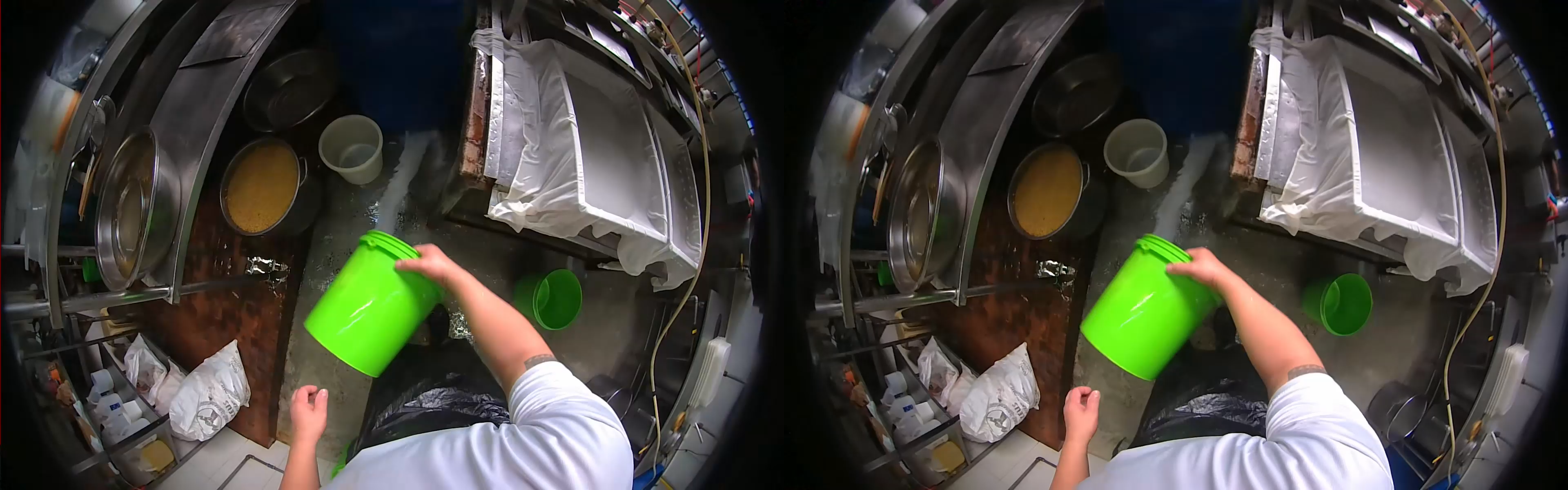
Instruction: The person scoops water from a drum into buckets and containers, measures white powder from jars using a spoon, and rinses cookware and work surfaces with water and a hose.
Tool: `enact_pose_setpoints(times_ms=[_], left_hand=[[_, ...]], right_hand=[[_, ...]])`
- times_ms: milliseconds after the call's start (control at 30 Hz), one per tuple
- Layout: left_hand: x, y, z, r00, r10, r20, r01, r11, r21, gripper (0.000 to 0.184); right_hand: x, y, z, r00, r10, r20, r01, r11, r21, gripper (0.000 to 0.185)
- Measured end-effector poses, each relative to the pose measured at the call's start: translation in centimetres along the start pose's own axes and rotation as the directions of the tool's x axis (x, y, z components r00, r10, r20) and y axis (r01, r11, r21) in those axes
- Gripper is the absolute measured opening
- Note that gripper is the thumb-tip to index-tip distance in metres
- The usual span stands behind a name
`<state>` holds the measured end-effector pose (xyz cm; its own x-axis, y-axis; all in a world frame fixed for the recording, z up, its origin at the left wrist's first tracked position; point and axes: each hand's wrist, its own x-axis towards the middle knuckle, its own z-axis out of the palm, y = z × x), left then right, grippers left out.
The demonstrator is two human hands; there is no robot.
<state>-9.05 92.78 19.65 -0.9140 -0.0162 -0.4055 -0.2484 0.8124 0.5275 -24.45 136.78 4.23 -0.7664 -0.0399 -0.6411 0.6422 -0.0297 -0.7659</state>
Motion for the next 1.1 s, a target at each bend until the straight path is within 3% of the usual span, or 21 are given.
enact_pose_setpoints(times_ms=[100,167,200,267,400,500,567,633,700,767,800,833,933,1100], left_hand=[[0.2,3.6,-0.2,0.997,0.027,0.077,-0.026,0.999,-0.022,0.029],[0.3,4.3,0.0,0.996,0.042,0.078,-0.042,0.999,-0.008,0.029],[0.3,4.4,0.2,0.994,0.067,0.083,-0.068,0.998,0.005,0.029],[0.1,4.6,0.7,0.995,0.045,0.091,-0.046,0.999,0.016,0.029],[-0.5,5.5,1.0,0.991,0.035,0.127,-0.040,0.999,0.036,0.029],[-0.9,7.2,0.9,0.993,0.043,0.113,-0.048,0.998,0.035,0.029],[-1.0,8.1,0.7,0.991,0.073,0.109,-0.075,0.997,0.016,0.028],[-1.2,9.6,0.0,0.987,0.149,0.058,-0.152,0.987,0.045,0.025],[-1.3,10.7,-0.8,0.986,0.167,0.004,-0.168,0.986,0.018,0.022],[-0.9,11.3,-2.0,0.967,0.256,-0.015,-0.256,0.967,0.003,0.018],[-0.4,10.5,-2.3,0.922,0.384,-0.042,-0.378,0.919,0.110,0.016],[-0.1,10.4,-2.9,0.922,0.373,-0.105,-0.362,0.926,0.107,0.016],[1.3,11.0,-4.6,0.998,0.052,-0.029,-0.054,0.996,-0.074,0.016],[8.1,7.7,-7.1,0.978,0.119,-0.170,-0.124,0.992,-0.016,0.019]], right_hand=[[-2.2,7.7,-0.5,0.990,0.039,-0.138,-0.057,0.990,-0.126,0.051],[-2.3,13.7,-0.7,0.945,-0.066,-0.320,-0.026,0.961,-0.275,0.051],[-2.7,14.9,-1.2,0.948,-0.060,-0.313,-0.030,0.961,-0.274,0.051],[-3.0,17.1,-2.6,0.845,0.000,-0.535,-0.247,0.887,-0.390,0.056],[0.8,25.0,-7.2,0.851,0.118,-0.512,-0.288,0.920,-0.266,0.060],[0.4,23.2,-8.8,0.791,0.165,-0.589,-0.427,0.839,-0.337,0.055],[-4.0,16.8,-8.1,0.855,0.403,-0.326,-0.410,0.911,0.049,0.048],[-6.0,16.6,-7.3,0.927,0.209,-0.312,-0.264,0.953,-0.147,0.038],[-8.3,14.9,-6.7,0.959,0.003,-0.284,-0.115,0.919,-0.378,0.038],[-9.9,13.9,-6.2,0.974,-0.105,-0.199,-0.018,0.844,-0.535,0.040],[-11.3,11.9,-5.8,0.989,-0.066,-0.130,-0.014,0.846,-0.534,0.040],[-11.6,11.4,-5.2,0.990,-0.093,-0.108,0.011,0.804,-0.594,0.039],[-12.4,6.8,-2.9,0.995,-0.079,-0.060,0.024,0.783,-0.621,0.039],[-8.9,-4.6,2.6,0.987,-0.129,0.101,0.162,0.693,-0.703,0.040]])
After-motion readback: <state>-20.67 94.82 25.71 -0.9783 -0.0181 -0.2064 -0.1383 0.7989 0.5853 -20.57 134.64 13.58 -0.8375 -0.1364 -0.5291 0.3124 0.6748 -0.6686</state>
